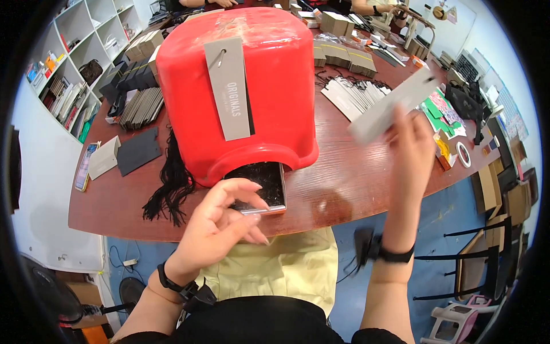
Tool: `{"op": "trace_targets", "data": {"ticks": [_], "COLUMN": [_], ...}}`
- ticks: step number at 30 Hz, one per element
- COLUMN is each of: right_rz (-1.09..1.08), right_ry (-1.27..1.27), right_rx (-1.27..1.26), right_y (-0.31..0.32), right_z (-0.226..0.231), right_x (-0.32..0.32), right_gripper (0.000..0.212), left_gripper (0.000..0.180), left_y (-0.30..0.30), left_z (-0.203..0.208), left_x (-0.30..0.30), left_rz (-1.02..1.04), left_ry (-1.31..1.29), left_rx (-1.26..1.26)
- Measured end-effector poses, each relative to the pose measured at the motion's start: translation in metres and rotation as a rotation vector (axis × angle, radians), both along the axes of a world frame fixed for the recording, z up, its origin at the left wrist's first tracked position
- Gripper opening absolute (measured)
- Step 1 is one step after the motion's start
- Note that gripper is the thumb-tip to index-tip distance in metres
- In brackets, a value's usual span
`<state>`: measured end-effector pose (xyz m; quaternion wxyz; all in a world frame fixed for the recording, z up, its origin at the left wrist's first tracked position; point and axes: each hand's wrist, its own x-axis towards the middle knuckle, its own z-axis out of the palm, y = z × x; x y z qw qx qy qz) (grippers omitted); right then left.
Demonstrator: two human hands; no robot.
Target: The person threads a black cord through the holes of two different tags and fastens the ends together by hand. After repeating this, they place the finished tags onto a metal hook on a red container and sort through a stack of new tags.
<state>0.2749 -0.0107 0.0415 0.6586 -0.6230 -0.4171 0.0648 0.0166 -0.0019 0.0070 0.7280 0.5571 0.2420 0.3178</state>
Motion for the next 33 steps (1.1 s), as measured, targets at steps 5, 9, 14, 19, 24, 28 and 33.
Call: {"op": "trace_targets", "data": {"ticks": [5, 9, 14, 19, 24, 28, 33], "right_rz": [0.032, 0.129, -0.065, -0.084, 0.322, 0.691, 0.714], "right_ry": [-0.580, -0.887, -0.994, -0.929, -0.435, -0.542, -0.604], "right_rx": [-0.246, -0.663, -0.573, -0.448, -0.106, -0.141, -0.169], "right_y": [0.092, 0.144, 0.147, 0.117, 0.053, 0.030, 0.042], "right_z": [-0.004, -0.061, -0.076, -0.052, -0.033, -0.034, -0.047], "right_x": [0.072, 0.112, 0.115, 0.080, 0.013, -0.041, -0.052], "right_gripper": [0.024, 0.029, 0.032, 0.029, 0.011, 0.010, 0.017], "left_gripper": [0.022, 0.017, 0.023, 0.027, 0.024, 0.023, 0.023], "left_y": [0.006, 0.017, 0.022, 0.023, 0.035, 0.039, 0.044], "left_z": [-0.010, -0.018, -0.019, -0.034, -0.049, -0.049, -0.052], "left_x": [-0.019, -0.029, -0.032, -0.026, -0.017, -0.009, -0.009], "left_rz": [0.127, 0.313, 0.339, 0.210, 0.325, 0.388, 0.354], "left_ry": [0.139, 0.359, 0.409, 0.670, 0.734, 0.755, 0.783], "left_rx": [0.129, 0.534, 0.621, 1.103, 1.057, 1.093, 1.080]}}
